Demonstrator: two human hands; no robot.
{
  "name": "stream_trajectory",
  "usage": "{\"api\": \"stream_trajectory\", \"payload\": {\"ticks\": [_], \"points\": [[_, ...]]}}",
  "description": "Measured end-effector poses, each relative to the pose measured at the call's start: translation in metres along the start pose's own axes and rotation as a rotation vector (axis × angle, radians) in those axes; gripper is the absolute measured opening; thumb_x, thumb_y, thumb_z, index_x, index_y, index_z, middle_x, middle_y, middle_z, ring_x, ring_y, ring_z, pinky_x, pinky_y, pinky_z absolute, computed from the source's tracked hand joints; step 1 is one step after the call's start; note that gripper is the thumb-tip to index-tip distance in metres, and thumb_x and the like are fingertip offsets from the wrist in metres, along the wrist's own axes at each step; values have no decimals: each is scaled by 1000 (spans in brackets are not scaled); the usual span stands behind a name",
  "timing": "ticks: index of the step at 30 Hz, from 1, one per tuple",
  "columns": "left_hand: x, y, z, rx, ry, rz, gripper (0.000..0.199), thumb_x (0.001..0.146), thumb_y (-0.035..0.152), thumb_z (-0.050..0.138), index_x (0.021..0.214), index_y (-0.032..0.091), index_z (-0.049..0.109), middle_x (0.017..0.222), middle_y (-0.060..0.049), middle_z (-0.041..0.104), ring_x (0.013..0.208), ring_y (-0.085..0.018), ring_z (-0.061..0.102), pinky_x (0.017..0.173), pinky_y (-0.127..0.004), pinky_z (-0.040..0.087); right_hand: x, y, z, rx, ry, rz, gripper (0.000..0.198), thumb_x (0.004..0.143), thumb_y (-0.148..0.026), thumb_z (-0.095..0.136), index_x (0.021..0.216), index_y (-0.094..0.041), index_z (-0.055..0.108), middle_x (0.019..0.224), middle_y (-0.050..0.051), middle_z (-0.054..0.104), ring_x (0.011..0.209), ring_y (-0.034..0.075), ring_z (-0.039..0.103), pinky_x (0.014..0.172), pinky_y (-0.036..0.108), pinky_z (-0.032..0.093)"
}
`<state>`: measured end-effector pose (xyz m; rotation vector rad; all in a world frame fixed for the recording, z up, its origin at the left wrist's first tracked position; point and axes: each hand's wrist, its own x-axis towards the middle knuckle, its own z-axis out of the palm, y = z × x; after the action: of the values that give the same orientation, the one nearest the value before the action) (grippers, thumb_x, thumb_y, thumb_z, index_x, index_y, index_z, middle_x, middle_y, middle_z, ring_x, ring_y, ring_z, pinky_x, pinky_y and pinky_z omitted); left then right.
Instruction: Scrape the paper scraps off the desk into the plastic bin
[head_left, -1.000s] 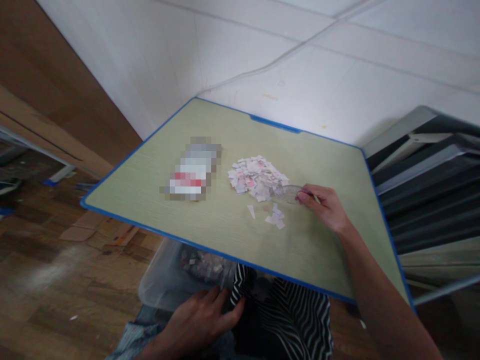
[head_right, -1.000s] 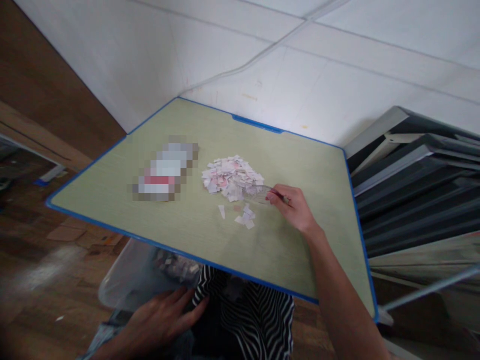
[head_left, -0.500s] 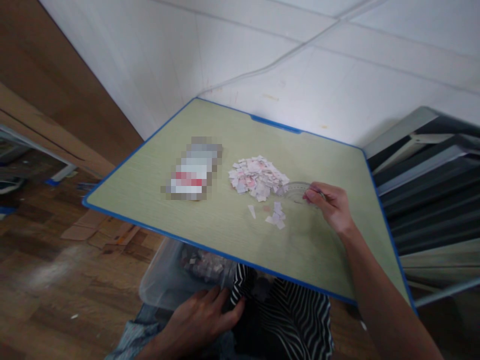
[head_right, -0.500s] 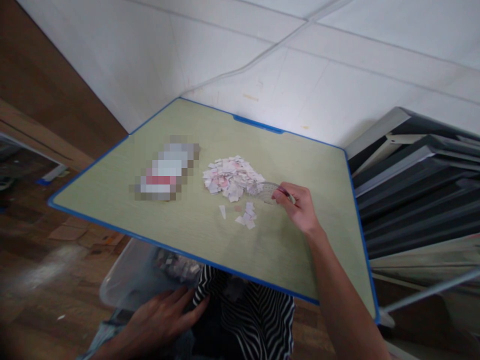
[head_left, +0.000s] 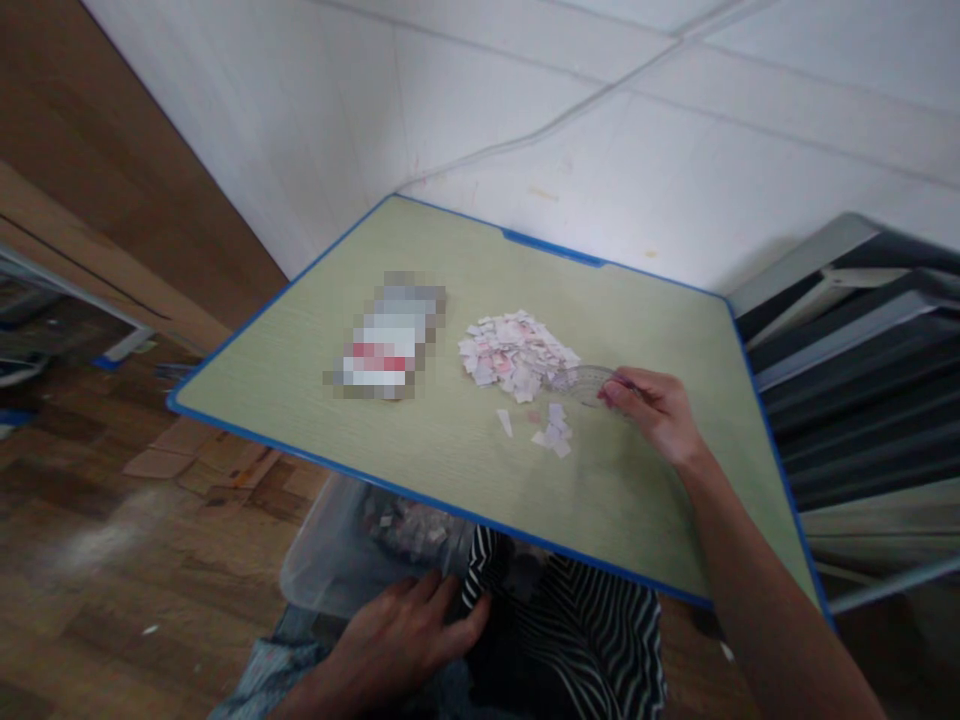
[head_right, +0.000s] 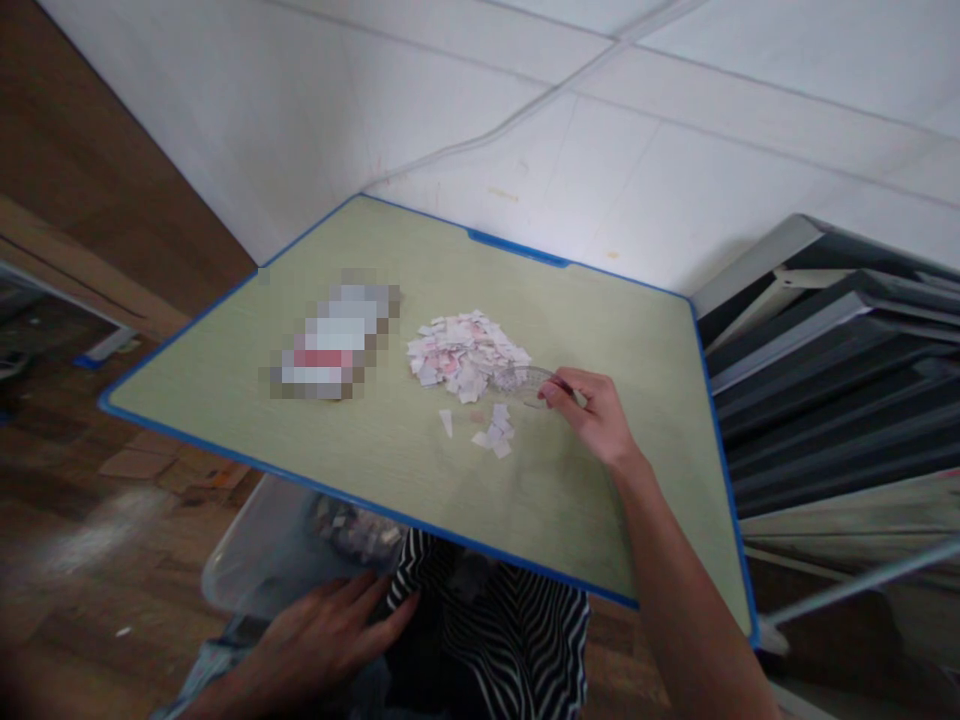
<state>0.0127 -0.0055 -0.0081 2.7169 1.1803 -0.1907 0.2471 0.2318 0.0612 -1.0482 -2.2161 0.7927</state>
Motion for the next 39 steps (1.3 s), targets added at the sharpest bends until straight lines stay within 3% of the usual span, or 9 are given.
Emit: {"api": "stream_trajectory", "payload": {"ticks": [6,8,12,16,20,24,27,35,39], "points": [[0,-1,-3,16,-20,6,49,81,11,49,126,24,35,98,-12,61,80,-21,60,58,-28,50,-1,-2,-2,39,-84,-19,26,80,-29,49,58,-16,56,53,-1,51,50,10,45,48,23,32],[0,-1,-3,19,-38,5,50,81,13,50,127,25,34,100,-12,61,81,-21,60,59,-28,51,-2,-3,-5,61,-75,21,27,79,-31,49,57,-16,54,51,-1,48,49,9,43,47,23,31],[-1,-1,-1,31,-41,4,51,81,12,50,128,25,33,100,-12,61,81,-21,60,58,-29,51,-4,-3,-12,121,-215,133,32,77,-37,52,53,-16,52,47,-2,43,46,9,39,43,23,28],[-2,0,2,37,-16,12,50,81,13,51,127,23,35,100,-14,61,81,-23,60,57,-29,51,-5,0,-16,138,-154,201,31,75,-39,53,55,-16,52,50,-2,44,48,9,39,44,23,28],[-2,0,1,28,2,8,49,81,13,51,126,23,36,97,-13,61,80,-23,60,56,-29,51,-6,2,-18,177,-200,240,32,74,-39,55,53,-16,50,48,-3,40,46,8,36,42,22,26],[0,0,-2,6,-19,5,50,80,13,52,126,24,36,97,-13,61,79,-22,60,57,-29,51,-7,4,-19,188,-118,259,29,74,-39,55,56,-15,53,51,-2,43,48,8,37,44,22,26],[0,0,-2,-1,-32,4,50,81,13,51,127,24,35,99,-13,61,81,-22,60,57,-29,51,-8,5,-18,229,-219,281,32,73,-40,56,54,-15,51,48,-3,40,46,8,35,42,23,25],[-1,0,2,12,-18,6,48,83,13,48,127,24,33,98,-13,61,81,-22,60,57,-29,50,-3,-8,5,147,-258,5,28,83,-37,46,68,-16,58,63,3,56,60,13,51,55,25,37],[-2,0,3,31,32,19,48,82,12,49,127,23,34,96,-12,61,78,-22,60,56,-28,50,0,-14,14,50,-304,-72,31,84,-34,43,63,-16,54,58,1,49,55,11,46,52,24,34]]}}
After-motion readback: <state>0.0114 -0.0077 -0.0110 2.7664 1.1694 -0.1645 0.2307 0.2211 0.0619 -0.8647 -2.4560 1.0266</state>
